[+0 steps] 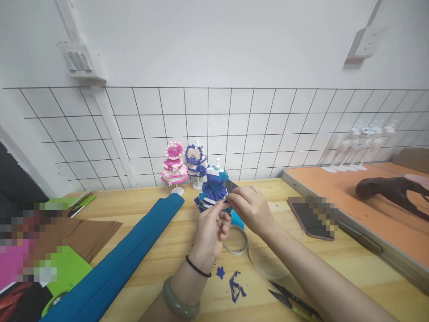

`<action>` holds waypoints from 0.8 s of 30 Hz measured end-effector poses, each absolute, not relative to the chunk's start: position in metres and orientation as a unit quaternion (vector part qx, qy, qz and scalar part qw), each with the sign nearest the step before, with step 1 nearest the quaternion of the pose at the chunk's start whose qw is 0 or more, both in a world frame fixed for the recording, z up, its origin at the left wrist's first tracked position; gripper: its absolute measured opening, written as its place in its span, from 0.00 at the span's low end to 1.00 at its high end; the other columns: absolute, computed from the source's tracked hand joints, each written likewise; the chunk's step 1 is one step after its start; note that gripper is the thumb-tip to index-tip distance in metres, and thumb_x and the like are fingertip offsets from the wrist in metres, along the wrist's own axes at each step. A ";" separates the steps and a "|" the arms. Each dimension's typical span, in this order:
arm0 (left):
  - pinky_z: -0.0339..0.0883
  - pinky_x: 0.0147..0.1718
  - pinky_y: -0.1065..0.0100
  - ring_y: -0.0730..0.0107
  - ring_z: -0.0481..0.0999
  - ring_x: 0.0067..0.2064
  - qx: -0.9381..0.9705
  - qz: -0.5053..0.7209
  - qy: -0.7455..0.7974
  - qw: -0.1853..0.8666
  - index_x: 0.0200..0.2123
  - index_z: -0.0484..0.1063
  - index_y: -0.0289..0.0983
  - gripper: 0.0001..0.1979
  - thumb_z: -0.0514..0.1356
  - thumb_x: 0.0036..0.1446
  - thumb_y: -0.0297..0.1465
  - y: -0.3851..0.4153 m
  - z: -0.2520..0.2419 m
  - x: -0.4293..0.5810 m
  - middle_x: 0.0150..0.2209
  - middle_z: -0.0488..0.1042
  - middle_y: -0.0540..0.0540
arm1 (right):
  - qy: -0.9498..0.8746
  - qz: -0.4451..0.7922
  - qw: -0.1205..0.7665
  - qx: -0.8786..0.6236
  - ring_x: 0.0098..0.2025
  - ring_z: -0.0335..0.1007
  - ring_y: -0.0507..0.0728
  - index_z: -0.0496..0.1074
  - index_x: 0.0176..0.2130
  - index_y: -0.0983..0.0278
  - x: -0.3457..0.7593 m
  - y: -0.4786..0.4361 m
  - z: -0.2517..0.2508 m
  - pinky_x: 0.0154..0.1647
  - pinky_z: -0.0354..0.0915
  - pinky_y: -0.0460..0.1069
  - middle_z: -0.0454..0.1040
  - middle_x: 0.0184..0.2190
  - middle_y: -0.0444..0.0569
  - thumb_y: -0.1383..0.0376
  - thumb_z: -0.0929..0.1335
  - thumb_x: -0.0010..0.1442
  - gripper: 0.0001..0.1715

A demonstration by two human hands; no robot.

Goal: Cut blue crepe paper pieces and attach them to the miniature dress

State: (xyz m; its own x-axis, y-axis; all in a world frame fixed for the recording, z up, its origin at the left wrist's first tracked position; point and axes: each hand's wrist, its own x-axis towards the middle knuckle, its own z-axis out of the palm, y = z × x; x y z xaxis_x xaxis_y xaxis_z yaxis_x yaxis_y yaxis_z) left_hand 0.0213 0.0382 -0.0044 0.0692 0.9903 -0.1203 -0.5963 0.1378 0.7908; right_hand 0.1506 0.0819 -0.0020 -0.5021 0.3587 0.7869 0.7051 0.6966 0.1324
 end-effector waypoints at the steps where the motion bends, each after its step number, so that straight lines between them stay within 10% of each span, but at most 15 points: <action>1: 0.41 0.08 0.80 0.86 0.56 0.12 0.285 0.589 0.345 0.673 0.30 0.69 0.30 0.15 0.57 0.48 0.39 0.038 -0.005 0.022 0.16 0.65 0.52 | -0.834 -0.223 0.391 -0.320 0.32 0.62 0.53 0.68 0.34 0.65 0.151 0.082 -0.002 0.31 0.51 0.48 0.70 0.30 0.49 0.68 0.61 0.60 0.07; 24: 0.41 0.08 0.83 0.90 0.54 0.13 0.264 0.613 0.278 0.691 0.24 0.64 0.34 0.09 0.62 0.44 0.32 0.044 -0.008 0.027 0.18 0.63 0.55 | -0.848 -0.170 0.383 -0.323 0.32 0.62 0.55 0.69 0.37 0.65 0.155 0.074 0.001 0.32 0.56 0.49 0.70 0.32 0.52 0.70 0.59 0.59 0.10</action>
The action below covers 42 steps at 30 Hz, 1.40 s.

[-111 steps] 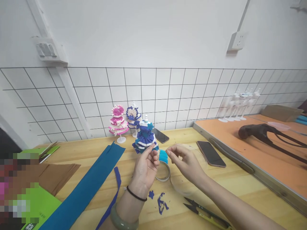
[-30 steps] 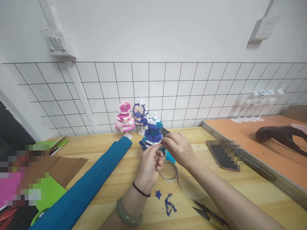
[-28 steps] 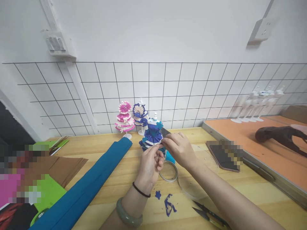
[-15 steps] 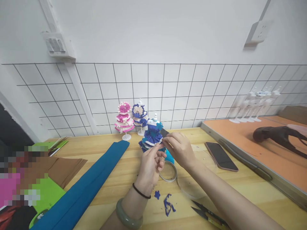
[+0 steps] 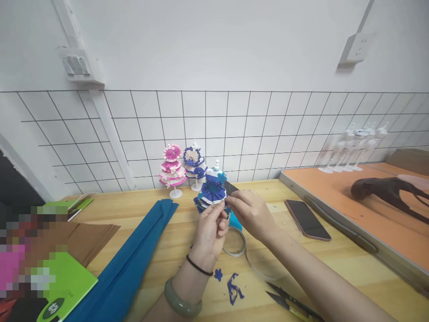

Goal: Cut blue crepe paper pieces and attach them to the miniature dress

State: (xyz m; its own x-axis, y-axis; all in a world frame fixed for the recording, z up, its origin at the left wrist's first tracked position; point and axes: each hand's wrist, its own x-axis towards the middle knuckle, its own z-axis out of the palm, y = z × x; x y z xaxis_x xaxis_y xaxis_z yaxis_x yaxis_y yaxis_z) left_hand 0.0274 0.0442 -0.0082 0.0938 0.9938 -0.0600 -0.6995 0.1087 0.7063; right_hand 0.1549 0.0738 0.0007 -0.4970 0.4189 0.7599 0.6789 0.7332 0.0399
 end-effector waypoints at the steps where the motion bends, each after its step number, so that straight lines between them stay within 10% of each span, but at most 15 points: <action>1: 0.41 0.09 0.83 0.90 0.54 0.13 0.267 0.613 0.279 0.690 0.24 0.64 0.33 0.10 0.62 0.44 0.32 0.044 -0.008 0.027 0.18 0.63 0.55 | -0.847 -0.161 0.388 -0.326 0.33 0.62 0.55 0.69 0.37 0.65 0.154 0.073 0.000 0.32 0.56 0.49 0.70 0.32 0.52 0.70 0.59 0.59 0.10; 12: 0.42 0.09 0.83 0.90 0.55 0.13 0.277 0.617 0.287 0.679 0.23 0.65 0.32 0.10 0.62 0.44 0.32 0.045 -0.008 0.025 0.18 0.63 0.55 | -0.661 0.360 0.507 -0.420 0.27 0.66 0.54 0.73 0.32 0.67 0.143 0.064 0.008 0.28 0.63 0.48 0.72 0.26 0.49 0.60 0.66 0.50 0.13; 21: 0.43 0.09 0.81 0.89 0.56 0.13 0.265 0.614 0.285 0.687 0.22 0.65 0.32 0.08 0.61 0.44 0.30 0.045 -0.007 0.022 0.19 0.63 0.54 | -0.631 0.393 0.497 -0.448 0.25 0.64 0.52 0.71 0.31 0.66 0.157 0.042 0.002 0.26 0.61 0.46 0.71 0.24 0.46 0.60 0.67 0.49 0.11; 31: 0.42 0.10 0.82 0.89 0.56 0.13 0.258 0.604 0.278 0.701 0.22 0.65 0.33 0.07 0.62 0.42 0.29 0.044 -0.004 0.022 0.18 0.64 0.55 | -0.860 0.201 0.110 -0.455 0.22 0.63 0.50 0.70 0.20 0.64 0.140 0.002 -0.050 0.23 0.53 0.42 0.71 0.20 0.43 0.76 0.61 0.45 0.12; 42: 0.42 0.09 0.82 0.88 0.56 0.13 0.244 0.594 0.286 0.711 0.24 0.66 0.33 0.07 0.62 0.41 0.29 0.045 -0.005 0.020 0.18 0.64 0.55 | -0.824 0.190 0.074 -0.528 0.20 0.61 0.51 0.68 0.18 0.65 0.118 0.002 -0.056 0.19 0.48 0.43 0.69 0.18 0.45 0.76 0.62 0.43 0.10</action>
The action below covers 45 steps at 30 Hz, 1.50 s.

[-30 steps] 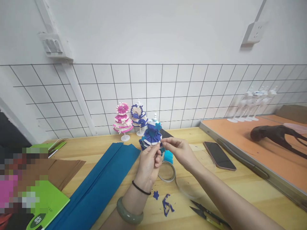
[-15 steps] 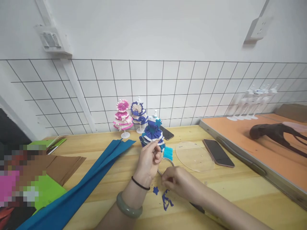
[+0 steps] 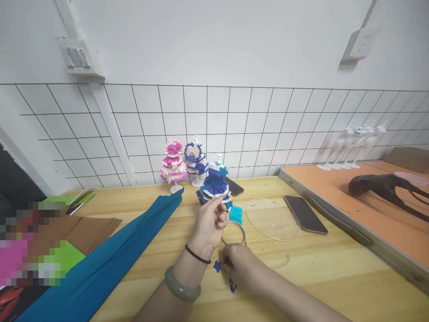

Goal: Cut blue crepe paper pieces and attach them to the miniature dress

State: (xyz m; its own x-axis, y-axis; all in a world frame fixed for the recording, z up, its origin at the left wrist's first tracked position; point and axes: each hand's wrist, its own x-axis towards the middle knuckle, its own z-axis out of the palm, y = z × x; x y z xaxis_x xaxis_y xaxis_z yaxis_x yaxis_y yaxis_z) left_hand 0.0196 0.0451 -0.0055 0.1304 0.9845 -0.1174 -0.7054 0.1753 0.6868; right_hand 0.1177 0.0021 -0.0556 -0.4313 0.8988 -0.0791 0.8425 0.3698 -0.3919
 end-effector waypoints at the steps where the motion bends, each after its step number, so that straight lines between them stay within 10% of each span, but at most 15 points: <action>1: 0.42 0.09 0.82 0.88 0.56 0.13 0.242 0.594 0.288 0.711 0.24 0.66 0.33 0.07 0.62 0.41 0.29 0.045 -0.005 0.019 0.18 0.63 0.55 | -0.824 0.196 0.075 -0.526 0.19 0.60 0.50 0.68 0.18 0.65 0.118 0.003 -0.057 0.19 0.48 0.43 0.69 0.17 0.44 0.77 0.62 0.43 0.10; 29: 0.37 0.09 0.80 0.89 0.52 0.11 0.251 0.588 0.268 0.720 0.21 0.62 0.34 0.07 0.59 0.44 0.29 0.048 -0.007 0.018 0.16 0.62 0.56 | -0.690 0.396 0.475 -0.376 0.30 0.61 0.52 0.65 0.29 0.65 0.142 0.055 0.020 0.33 0.59 0.46 0.65 0.26 0.44 0.58 0.64 0.54 0.12; 45: 0.37 0.09 0.79 0.88 0.53 0.11 0.259 0.587 0.264 0.720 0.21 0.61 0.34 0.12 0.60 0.45 0.34 0.048 -0.006 0.018 0.16 0.62 0.56 | -0.629 0.416 0.513 -0.410 0.28 0.63 0.52 0.67 0.26 0.66 0.138 0.070 0.005 0.31 0.58 0.45 0.67 0.23 0.44 0.59 0.66 0.51 0.11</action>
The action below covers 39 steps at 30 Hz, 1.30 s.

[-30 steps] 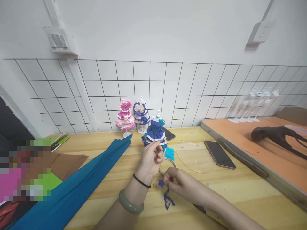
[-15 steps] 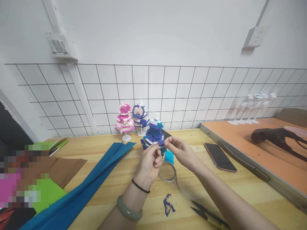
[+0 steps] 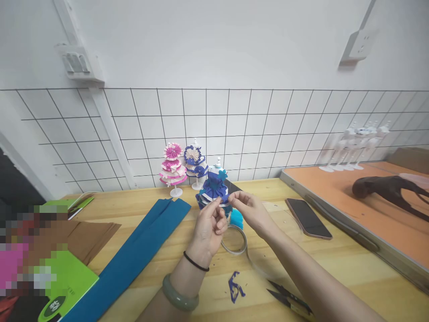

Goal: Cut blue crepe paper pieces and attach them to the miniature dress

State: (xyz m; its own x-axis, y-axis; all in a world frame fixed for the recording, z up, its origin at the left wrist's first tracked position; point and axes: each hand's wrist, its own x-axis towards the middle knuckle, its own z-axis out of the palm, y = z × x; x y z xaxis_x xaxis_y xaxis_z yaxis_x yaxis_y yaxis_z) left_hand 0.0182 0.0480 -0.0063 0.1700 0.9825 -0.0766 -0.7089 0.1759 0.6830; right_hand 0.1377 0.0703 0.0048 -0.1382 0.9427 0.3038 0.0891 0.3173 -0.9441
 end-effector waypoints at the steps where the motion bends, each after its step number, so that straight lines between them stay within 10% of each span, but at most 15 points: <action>1: 0.37 0.09 0.80 0.89 0.53 0.11 0.262 0.590 0.263 0.717 0.21 0.61 0.34 0.12 0.60 0.45 0.35 0.048 -0.007 0.019 0.16 0.61 0.56 | -0.627 0.418 0.513 -0.411 0.28 0.63 0.52 0.67 0.26 0.66 0.137 0.070 0.005 0.31 0.58 0.45 0.67 0.23 0.44 0.59 0.66 0.50 0.11; 39: 0.38 0.08 0.80 0.88 0.53 0.09 0.208 0.596 0.257 0.732 0.24 0.62 0.35 0.07 0.56 0.49 0.31 0.048 -0.006 0.021 0.14 0.62 0.56 | -0.597 0.426 0.558 -0.388 0.23 0.57 0.50 0.63 0.21 0.64 0.128 0.070 0.002 0.25 0.55 0.44 0.61 0.19 0.41 0.54 0.65 0.52 0.18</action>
State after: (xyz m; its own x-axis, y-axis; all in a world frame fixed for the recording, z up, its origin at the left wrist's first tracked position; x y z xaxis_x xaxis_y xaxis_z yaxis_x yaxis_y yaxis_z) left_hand 0.0210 0.0478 -0.0057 0.1567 0.9793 -0.1280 -0.7660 0.2024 0.6101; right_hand 0.1284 0.0704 0.0015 -0.0754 0.9393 0.3346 -0.0128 0.3347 -0.9423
